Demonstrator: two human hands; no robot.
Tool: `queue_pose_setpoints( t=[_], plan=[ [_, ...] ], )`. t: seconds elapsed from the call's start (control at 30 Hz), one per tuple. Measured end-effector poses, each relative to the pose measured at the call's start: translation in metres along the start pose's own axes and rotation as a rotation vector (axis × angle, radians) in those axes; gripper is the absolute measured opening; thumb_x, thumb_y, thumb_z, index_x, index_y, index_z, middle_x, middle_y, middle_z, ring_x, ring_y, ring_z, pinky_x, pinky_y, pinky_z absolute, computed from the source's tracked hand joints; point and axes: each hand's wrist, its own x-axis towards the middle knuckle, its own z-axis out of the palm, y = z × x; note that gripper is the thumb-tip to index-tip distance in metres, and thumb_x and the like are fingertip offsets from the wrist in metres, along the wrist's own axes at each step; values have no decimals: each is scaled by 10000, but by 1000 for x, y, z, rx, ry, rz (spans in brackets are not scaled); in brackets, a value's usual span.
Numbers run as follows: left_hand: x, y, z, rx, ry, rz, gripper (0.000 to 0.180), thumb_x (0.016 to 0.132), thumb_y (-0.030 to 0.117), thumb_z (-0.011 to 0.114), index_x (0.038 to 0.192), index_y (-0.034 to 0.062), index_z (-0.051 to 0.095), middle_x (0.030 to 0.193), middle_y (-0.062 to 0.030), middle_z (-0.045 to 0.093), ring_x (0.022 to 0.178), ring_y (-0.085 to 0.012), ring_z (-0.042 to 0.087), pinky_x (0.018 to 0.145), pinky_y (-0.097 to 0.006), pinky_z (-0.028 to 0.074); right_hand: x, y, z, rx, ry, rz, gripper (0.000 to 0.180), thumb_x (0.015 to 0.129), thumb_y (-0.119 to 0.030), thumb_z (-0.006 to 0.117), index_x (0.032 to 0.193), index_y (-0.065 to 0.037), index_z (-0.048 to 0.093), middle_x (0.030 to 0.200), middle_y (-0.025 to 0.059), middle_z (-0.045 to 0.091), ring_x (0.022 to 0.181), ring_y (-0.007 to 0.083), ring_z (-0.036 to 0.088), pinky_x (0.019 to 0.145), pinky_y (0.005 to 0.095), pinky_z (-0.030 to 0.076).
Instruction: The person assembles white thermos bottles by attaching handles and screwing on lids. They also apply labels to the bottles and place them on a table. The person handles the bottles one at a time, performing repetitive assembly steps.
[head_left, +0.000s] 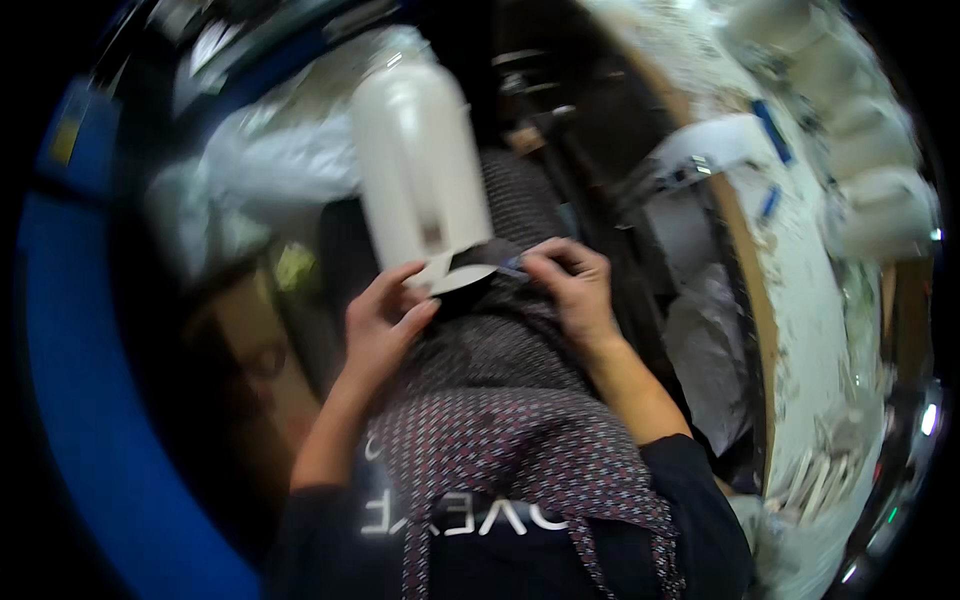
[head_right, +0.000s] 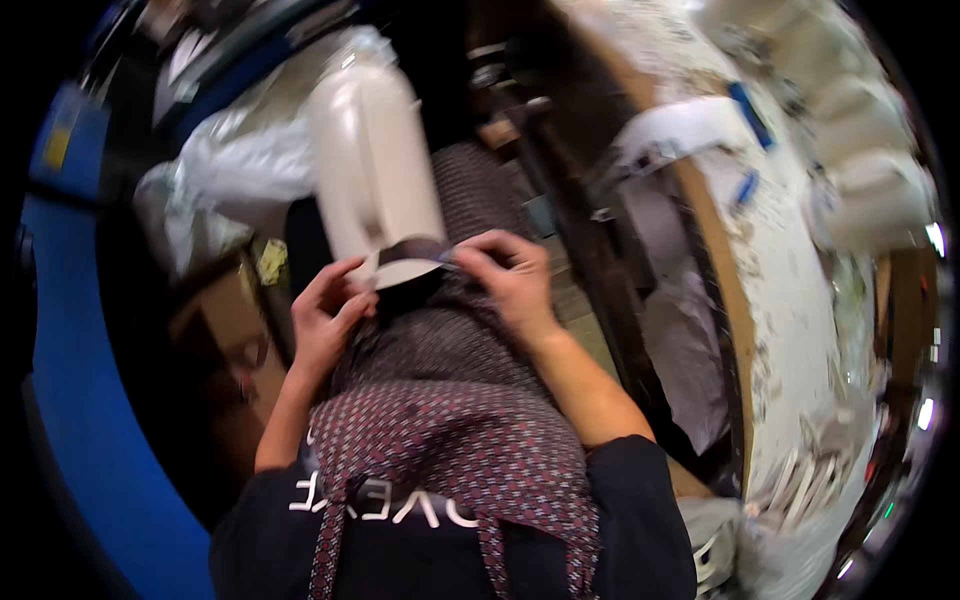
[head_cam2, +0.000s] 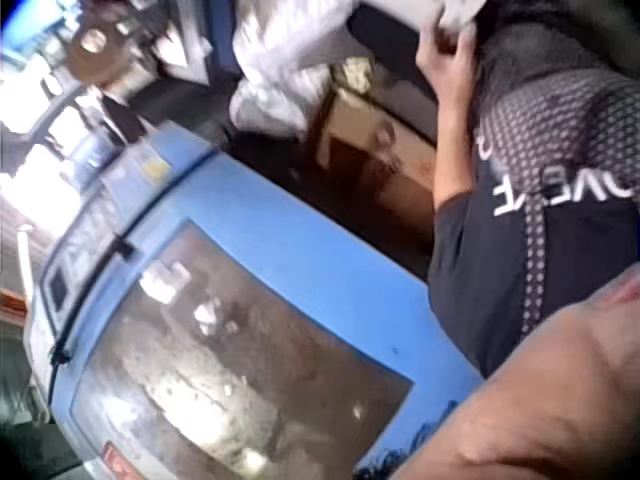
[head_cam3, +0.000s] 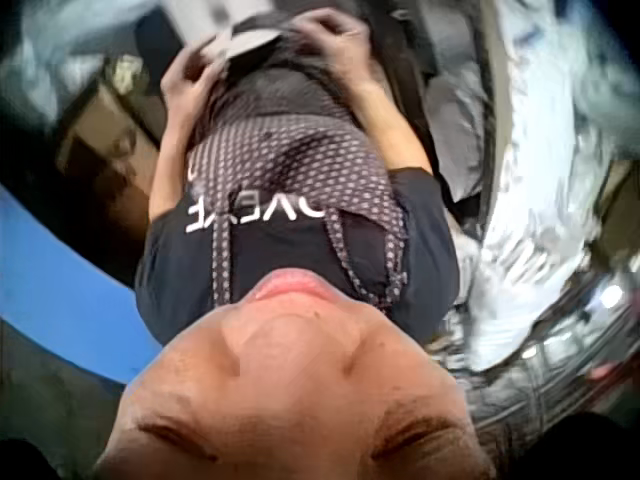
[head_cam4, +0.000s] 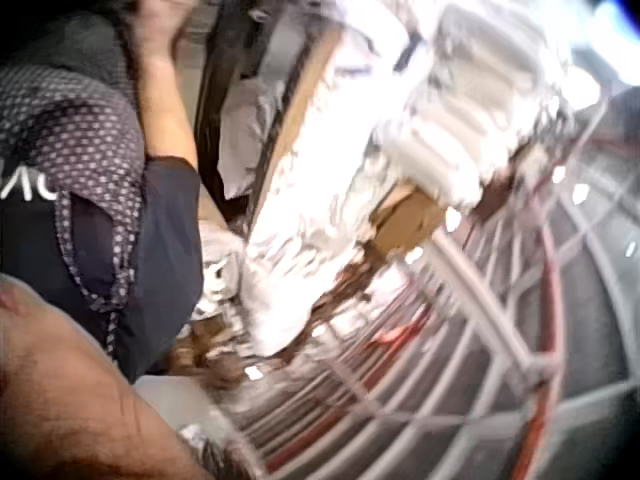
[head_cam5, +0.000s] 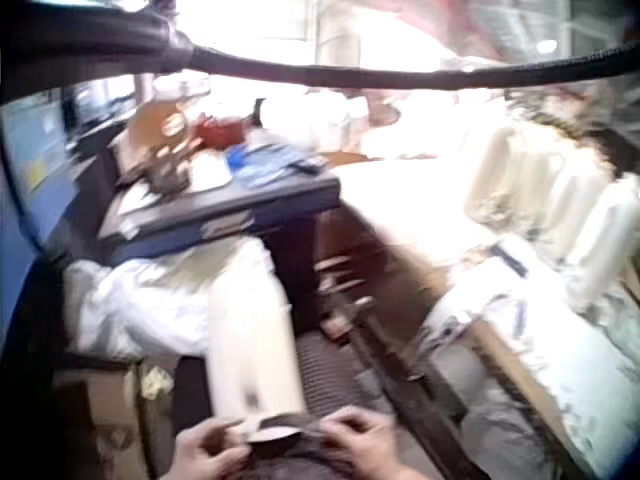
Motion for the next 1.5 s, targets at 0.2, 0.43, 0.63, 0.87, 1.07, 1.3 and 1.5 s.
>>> queue_pose_setpoints(
  t=[0.2,0.43,0.63,0.87,1.07,1.3,1.5],
  plan=[
    [14,-15,-3,-156,82,-107,191,859,118,724,976,-9,642,775,19,589,686,-34,500,635,-195,417,38,26,24,-39,-232,115,92,870,-84,708,895,4,699,822,12,674,743,65,593,691,213,477],
    [25,-32,1,234,165,11,194,906,113,674,763,4,600,627,4,520,538,-68,435,492,-243,341,52,40,26,-291,-252,92,101,853,-88,722,887,1,689,764,-5,667,700,40,574,636,215,472],
    [34,-29,2,478,168,141,188,887,77,683,760,-10,576,615,-83,500,512,-149,463,484,-285,364,55,45,26,-379,-203,71,80,835,-69,728,868,-8,688,747,0,649,663,44,547,606,218,446],
    [34,-25,0,484,147,152,185,875,74,690,758,-5,570,623,-118,518,512,-210,504,490,-313,394,52,47,27,-437,-198,-11,99,810,-67,741,862,-7,684,749,33,640,647,67,558,597,229,449],
    [42,-34,3,769,150,247,323,805,246,764,701,56,524,609,-106,499,501,-281,506,475,-386,403,54,52,23,-808,-135,-698,120,764,-99,721,802,-53,617,754,99,592,713,299,586,668,401,476],
    [31,-78,-24,471,260,281,738,715,287,795,1305,16,444,1415,-177,405,1298,-335,408,1069,-434,337,69,52,41,-629,-99,-753,894,795,-457,718,1443,17,326,1433,230,367,1336,405,350,1126,476,280],
    [70,-75,-27,14,1,149,967,757,128,765,1518,50,174,1456,-155,367,1331,-289,395,1110,-405,317,122,68,81,-533,-4,-861,666,728,-141,745,1292,-2,420,1465,228,326,1366,408,316,1135,480,263]
  ],
)
